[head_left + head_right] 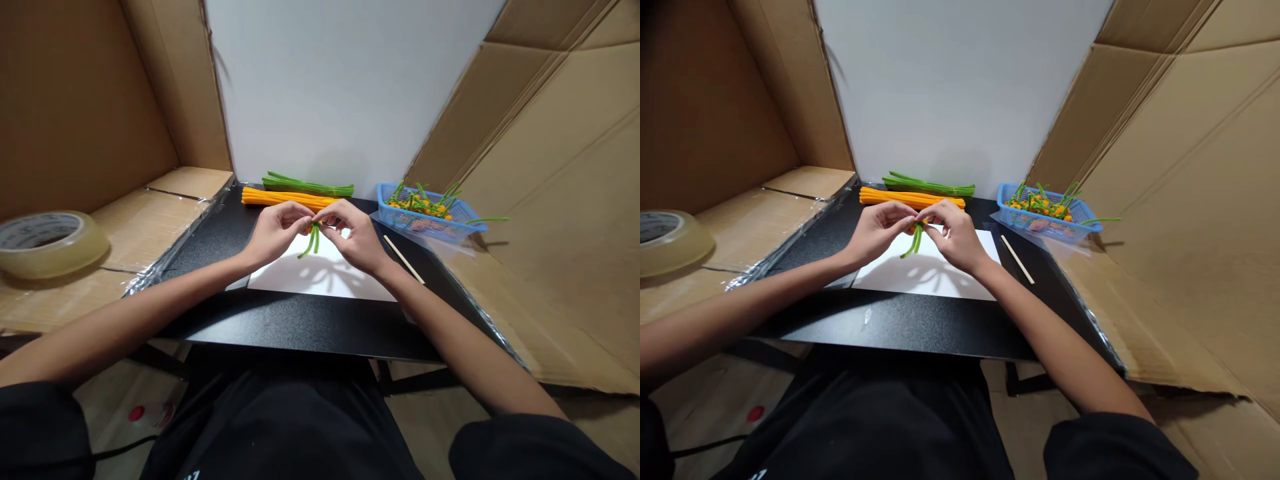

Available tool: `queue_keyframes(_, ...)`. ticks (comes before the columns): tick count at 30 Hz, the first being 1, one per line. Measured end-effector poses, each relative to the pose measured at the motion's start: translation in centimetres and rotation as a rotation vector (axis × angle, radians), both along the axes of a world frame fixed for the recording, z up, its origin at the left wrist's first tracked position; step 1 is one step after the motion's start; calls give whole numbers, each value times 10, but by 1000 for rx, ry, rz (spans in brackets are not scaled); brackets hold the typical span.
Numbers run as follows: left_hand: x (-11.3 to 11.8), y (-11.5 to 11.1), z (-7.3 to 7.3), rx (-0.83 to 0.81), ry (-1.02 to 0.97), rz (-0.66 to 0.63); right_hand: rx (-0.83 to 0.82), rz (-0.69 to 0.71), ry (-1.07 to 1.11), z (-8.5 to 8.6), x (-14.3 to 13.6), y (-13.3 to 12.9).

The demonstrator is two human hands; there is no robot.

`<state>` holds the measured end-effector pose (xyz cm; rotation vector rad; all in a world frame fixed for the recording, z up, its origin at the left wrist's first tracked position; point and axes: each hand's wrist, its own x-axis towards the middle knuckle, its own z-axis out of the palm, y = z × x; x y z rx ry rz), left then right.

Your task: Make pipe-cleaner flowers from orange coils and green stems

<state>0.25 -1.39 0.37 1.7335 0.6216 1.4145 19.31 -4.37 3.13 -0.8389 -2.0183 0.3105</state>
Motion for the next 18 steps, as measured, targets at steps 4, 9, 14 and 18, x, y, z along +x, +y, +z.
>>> queue_keyframes(4,0,1,3,-48,-38,-59,48,39,-62,3,5,2)
queue_keyframes(9,-2,-2,6,-58,-11,-63,153,19,-177,5,10,4)
queue_keyframes(14,-2,-5,6,-25,39,-36,245,-20,-242,4,14,8)
queue_keyframes(18,-2,-7,7,-36,63,-1,267,-33,-249,3,14,9)
